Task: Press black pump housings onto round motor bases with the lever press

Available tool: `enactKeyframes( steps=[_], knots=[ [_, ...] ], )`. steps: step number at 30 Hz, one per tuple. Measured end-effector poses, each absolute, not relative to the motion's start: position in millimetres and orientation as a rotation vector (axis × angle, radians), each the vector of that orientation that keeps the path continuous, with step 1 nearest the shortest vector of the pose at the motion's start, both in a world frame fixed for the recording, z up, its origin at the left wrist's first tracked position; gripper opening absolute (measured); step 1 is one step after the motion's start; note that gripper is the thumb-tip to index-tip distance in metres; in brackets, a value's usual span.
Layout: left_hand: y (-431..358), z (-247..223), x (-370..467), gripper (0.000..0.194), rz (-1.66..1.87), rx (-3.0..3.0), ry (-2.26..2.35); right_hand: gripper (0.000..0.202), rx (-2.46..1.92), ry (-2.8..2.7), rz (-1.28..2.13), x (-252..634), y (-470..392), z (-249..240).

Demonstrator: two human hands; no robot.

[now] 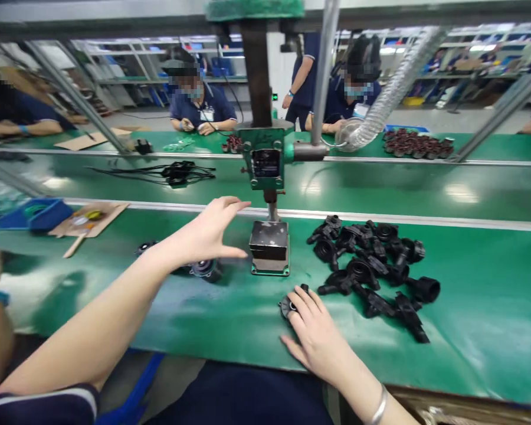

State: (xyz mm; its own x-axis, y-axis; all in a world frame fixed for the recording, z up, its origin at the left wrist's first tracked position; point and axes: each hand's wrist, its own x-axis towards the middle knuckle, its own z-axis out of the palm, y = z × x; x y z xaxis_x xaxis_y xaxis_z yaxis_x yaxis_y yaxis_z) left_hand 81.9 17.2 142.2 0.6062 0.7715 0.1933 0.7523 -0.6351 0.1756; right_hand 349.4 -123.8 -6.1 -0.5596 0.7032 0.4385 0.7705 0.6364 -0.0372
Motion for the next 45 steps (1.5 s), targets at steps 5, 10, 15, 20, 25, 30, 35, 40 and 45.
enactKeyframes(
  steps=[5,10,15,20,25,30,35,40,45],
  knots=[
    [-18,108,6,0.096,0.028,2.783,1.305,0.036,-1.104,-2.386,-0.341,359,-114,-13],
    [-36,70,4,0.074,0.276,2.597,1.218,0.031,-1.210,-2.281,-0.287,358,-107,-10],
    [-51,41,51,0.074,0.551,2.169,0.893,0.024,-1.251,-2.309,-0.056,360,-100,2],
    [-61,4,94,0.091,0.761,1.780,0.834,0.019,-1.407,-2.094,0.108,362,-89,47],
    [-67,-12,105,0.088,0.824,1.575,0.864,0.016,-1.468,-1.959,0.180,326,-86,80],
    [-69,-15,102,0.077,0.871,1.741,0.908,0.015,-1.348,-2.072,0.094,285,-92,61],
    [-68,-15,100,0.077,0.864,1.783,0.896,0.022,-1.298,-2.186,0.018,277,-93,51],
    [-66,-12,99,0.074,0.821,1.766,0.887,0.021,-1.320,-2.212,0.024,277,-93,55],
    [-66,-13,98,0.075,0.823,1.764,0.874,0.023,-1.345,-2.237,0.020,275,-93,57]
  ],
)
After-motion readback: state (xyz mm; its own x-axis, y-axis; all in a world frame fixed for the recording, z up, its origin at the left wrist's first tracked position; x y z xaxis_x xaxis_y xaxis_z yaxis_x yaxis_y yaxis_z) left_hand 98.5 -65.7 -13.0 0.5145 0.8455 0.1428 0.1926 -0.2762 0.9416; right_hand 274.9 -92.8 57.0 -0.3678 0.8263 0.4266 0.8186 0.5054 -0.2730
